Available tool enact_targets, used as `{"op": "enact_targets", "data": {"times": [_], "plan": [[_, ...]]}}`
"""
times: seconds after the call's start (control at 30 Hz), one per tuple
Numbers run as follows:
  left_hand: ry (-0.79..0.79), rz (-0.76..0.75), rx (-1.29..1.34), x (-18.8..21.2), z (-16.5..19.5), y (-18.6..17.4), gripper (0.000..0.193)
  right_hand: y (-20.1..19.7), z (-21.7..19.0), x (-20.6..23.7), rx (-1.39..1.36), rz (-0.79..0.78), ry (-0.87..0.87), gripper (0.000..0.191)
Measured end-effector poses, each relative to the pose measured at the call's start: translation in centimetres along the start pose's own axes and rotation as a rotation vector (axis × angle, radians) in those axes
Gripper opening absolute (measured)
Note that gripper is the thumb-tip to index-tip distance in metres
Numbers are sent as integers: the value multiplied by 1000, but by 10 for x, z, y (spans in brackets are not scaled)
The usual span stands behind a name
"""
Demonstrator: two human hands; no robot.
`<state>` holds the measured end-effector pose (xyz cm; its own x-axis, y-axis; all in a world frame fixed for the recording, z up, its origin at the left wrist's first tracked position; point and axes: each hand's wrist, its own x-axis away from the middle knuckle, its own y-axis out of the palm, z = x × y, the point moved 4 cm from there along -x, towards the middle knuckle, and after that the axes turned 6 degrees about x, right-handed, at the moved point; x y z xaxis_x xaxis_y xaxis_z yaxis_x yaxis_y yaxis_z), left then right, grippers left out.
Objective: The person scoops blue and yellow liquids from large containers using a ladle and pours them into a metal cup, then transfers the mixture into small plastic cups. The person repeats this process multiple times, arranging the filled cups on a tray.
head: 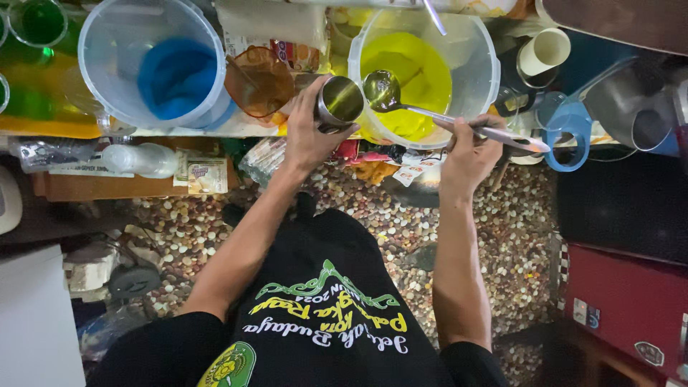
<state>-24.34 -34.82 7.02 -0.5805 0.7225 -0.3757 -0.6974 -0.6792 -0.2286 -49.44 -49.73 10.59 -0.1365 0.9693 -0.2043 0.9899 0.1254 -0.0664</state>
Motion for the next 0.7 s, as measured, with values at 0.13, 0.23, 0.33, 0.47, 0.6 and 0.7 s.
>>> {"op": "enact_targets", "data": {"times": [0.13, 0.23, 0.33, 0.47, 0.6, 0.7], "plan": [[-60, -26, 47, 2, -4, -2, 92, 0, -13, -1, 20, 8, -13, 22], [-61, -40, 120, 3, -3, -3, 92, 0, -29, -1, 46, -12, -47, 21], [-77, -43, 120, 3, -2, -3, 91, 1, -43, -1, 47, -19, -63, 22], [-39, -36, 65, 3, 1, -6, 93, 7, -59, -1, 42, -21, -82, 23], [-13, -26, 37, 2, 5, -8, 94, 18, -74, 7, 144, -66, -139, 22], [19, -15, 20, 1, 8, -10, 95, 37, -87, 20, 272, -126, -310, 21]]}}
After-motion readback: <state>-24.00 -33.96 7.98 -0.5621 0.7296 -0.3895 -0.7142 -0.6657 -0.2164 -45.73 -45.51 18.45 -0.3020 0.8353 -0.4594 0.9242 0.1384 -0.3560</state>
